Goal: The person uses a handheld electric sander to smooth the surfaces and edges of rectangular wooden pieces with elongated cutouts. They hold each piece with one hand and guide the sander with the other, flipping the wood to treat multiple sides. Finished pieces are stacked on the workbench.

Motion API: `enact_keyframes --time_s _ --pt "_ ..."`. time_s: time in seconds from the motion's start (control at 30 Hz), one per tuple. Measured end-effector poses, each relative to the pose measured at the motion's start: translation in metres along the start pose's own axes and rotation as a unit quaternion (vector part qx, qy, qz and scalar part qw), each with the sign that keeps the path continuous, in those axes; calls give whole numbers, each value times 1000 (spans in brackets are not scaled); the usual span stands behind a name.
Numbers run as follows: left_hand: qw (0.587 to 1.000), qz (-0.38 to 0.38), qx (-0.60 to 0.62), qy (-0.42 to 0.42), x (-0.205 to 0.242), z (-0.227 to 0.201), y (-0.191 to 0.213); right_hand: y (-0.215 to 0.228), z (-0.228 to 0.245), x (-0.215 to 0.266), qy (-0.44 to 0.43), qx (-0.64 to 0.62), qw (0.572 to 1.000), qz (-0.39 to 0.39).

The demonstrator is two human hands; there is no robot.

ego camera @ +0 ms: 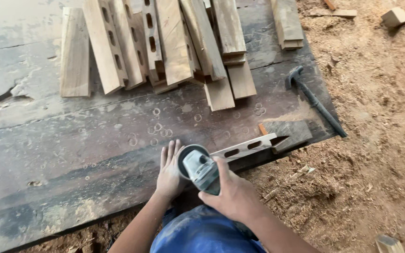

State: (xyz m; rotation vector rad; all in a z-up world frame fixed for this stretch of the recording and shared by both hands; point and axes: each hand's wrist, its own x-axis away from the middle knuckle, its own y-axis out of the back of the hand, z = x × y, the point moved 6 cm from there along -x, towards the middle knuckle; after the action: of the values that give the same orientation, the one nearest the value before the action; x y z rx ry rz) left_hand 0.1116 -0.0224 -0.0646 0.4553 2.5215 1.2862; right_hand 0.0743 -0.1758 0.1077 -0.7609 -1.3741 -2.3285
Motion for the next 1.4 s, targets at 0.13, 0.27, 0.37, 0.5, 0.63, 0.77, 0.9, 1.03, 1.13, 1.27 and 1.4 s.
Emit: enact_keyframes --time_s 0.13,0.27,0.37,0.5,0.63,0.77,0.9,1.03,1.13,1.27,1.4 --pt "996 -1 -83 -13 -5 1 -7 10 -7 5 9 6 1000 -14" --pt "996 -17 -93 0 0 2 -7 23 -36 10 -61 19 998 9" --pt "1000 -10 25 7 -1 1 -1 35 -56 10 -123 31 992 19" --pt "999 26 -6 28 -4 -5 3 44 -79 13 -169 23 985 23" --pt "999 20 -10 30 -7 -8 9 60 -105 15 -188 -2 982 -16" --pt "999 24 5 41 -6 -7 5 76 -131 19 -221 -65 970 -74" --pt "999 21 -12 37 -4 -4 3 69 -118 17 -240 -90 963 -80" --pt "1000 -4 -19 14 -6 -5 5 37 -66 13 -136 -67 988 -3" --pt "1000 10 -26 14 -5 -6 3 26 -42 12 -42 -23 999 -6" --pt "1000 14 1 17 -7 -5 5 37 -58 17 -10 -4 1000 -12" --pt "1000 4 2 26 -5 -5 3 65 -111 20 -129 -36 991 -24"
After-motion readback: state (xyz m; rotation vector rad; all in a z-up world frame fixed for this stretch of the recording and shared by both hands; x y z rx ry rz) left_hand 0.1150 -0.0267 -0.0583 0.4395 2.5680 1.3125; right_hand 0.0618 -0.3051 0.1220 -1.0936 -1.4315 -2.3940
